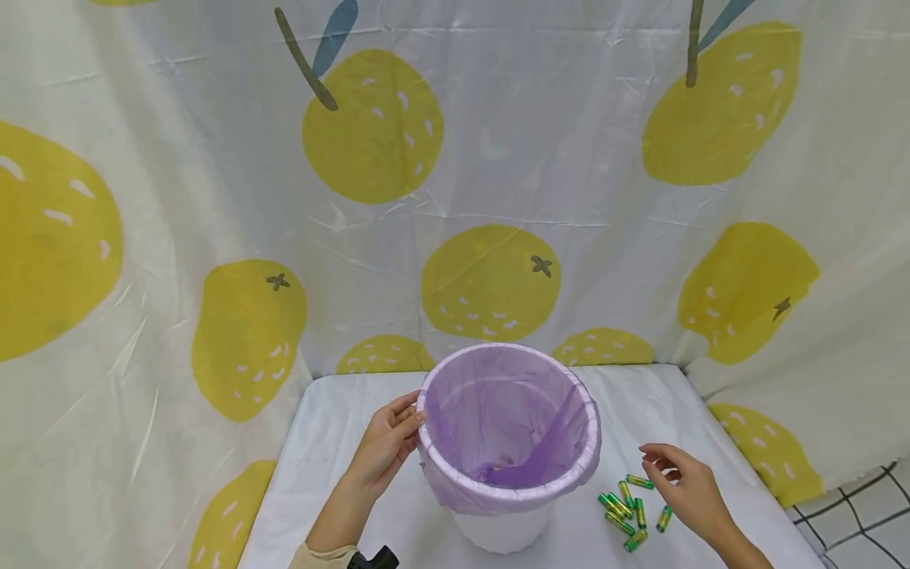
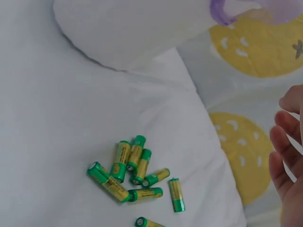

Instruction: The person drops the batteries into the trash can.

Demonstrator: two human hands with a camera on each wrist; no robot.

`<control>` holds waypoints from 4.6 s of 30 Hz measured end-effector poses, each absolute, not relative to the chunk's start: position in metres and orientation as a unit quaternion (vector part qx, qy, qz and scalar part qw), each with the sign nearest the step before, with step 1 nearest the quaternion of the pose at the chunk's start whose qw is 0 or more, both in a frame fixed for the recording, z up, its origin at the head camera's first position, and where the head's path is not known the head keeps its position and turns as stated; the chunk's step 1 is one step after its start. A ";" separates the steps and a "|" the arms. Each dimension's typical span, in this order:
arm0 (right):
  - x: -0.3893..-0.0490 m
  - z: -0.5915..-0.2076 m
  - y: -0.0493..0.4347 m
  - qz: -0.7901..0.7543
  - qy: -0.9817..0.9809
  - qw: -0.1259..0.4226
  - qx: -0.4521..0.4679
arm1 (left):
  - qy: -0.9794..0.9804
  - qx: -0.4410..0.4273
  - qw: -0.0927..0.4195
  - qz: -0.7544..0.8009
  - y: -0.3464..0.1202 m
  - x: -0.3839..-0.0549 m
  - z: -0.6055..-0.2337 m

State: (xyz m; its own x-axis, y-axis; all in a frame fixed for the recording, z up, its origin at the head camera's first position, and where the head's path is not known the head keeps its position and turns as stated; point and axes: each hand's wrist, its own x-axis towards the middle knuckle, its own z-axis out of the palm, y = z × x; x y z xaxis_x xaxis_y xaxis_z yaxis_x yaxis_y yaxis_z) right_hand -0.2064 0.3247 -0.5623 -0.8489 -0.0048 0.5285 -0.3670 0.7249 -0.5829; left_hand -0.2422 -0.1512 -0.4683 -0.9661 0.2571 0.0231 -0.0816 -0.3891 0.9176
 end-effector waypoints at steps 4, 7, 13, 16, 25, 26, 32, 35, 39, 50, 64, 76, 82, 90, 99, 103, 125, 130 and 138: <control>-0.202 -0.574 0.328 0.359 -0.894 0.254 0.081 | 0.542 0.085 0.102 0.830 -0.151 -0.242 -0.469; -0.198 -0.583 0.330 0.361 -0.896 0.250 0.070 | 0.541 0.085 0.100 0.830 -0.151 -0.242 -0.470; -0.189 -0.606 0.333 0.363 -0.898 0.246 0.028 | 0.539 0.081 0.098 0.833 -0.151 -0.242 -0.471; -0.185 -0.621 0.336 0.357 -0.903 0.239 -0.002 | 0.539 0.081 0.099 0.833 -0.151 -0.242 -0.472; -0.180 -0.655 0.344 0.336 -0.920 0.171 -0.111 | 0.541 0.081 0.101 0.831 -0.151 -0.242 -0.472; -0.179 -0.659 0.344 0.336 -0.918 0.170 -0.123 | 0.542 0.081 0.101 0.831 -0.151 -0.242 -0.471; -0.180 -0.681 0.348 0.337 -0.911 0.147 -0.186 | 0.546 0.084 0.098 0.828 -0.151 -0.242 -0.471; -0.181 -0.690 0.348 0.329 -0.912 0.131 -0.209 | 0.545 0.084 0.096 0.829 -0.151 -0.242 -0.471; -0.183 -0.699 0.347 0.320 -0.914 0.101 -0.229 | 0.544 0.084 0.090 0.830 -0.151 -0.243 -0.471; -0.189 -0.706 0.348 0.308 -0.914 0.089 -0.249 | 0.541 0.079 0.087 0.833 -0.149 -0.242 -0.470; -0.189 -0.698 0.356 0.330 -0.899 0.171 -0.233 | 0.540 0.085 0.088 0.833 -0.150 -0.243 -0.470; -0.193 -0.678 0.364 0.375 -0.892 0.133 -0.215 | 0.538 0.082 0.089 0.834 -0.151 -0.244 -0.469; -0.197 -0.664 0.364 0.392 -0.890 0.115 -0.201 | 0.544 0.087 0.089 0.830 -0.151 -0.245 -0.471; -0.200 -0.638 0.353 0.420 -0.886 0.145 -0.132 | 0.545 0.087 0.091 0.829 -0.150 -0.244 -0.471; -0.207 -0.614 0.346 0.458 -0.871 0.126 -0.128 | 0.543 0.087 0.088 0.831 -0.149 -0.244 -0.471; -0.211 -0.604 0.346 0.457 -0.874 0.133 -0.101 | 0.546 0.093 0.087 0.828 -0.149 -0.244 -0.472; -0.225 -0.530 0.326 0.551 -0.817 0.166 0.030 | 0.555 0.098 0.086 0.822 -0.151 -0.243 -0.468; -0.228 -0.514 0.320 0.576 -0.796 0.175 0.062 | 0.552 0.100 0.085 0.823 -0.151 -0.244 -0.470; -0.232 -0.491 0.309 0.603 -0.768 0.184 0.113 | 0.544 0.091 0.087 0.829 -0.150 -0.244 -0.470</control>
State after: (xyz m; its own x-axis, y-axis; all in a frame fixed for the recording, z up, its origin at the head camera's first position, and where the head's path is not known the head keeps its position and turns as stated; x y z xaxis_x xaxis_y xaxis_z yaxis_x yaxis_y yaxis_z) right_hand -0.2317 0.3086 -0.4912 -0.9068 0.0487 0.4188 -0.3953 0.2477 -0.8845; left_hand -0.2441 -0.1501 -0.4704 -0.9682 0.2437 0.0566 -0.0451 -0.3924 0.9187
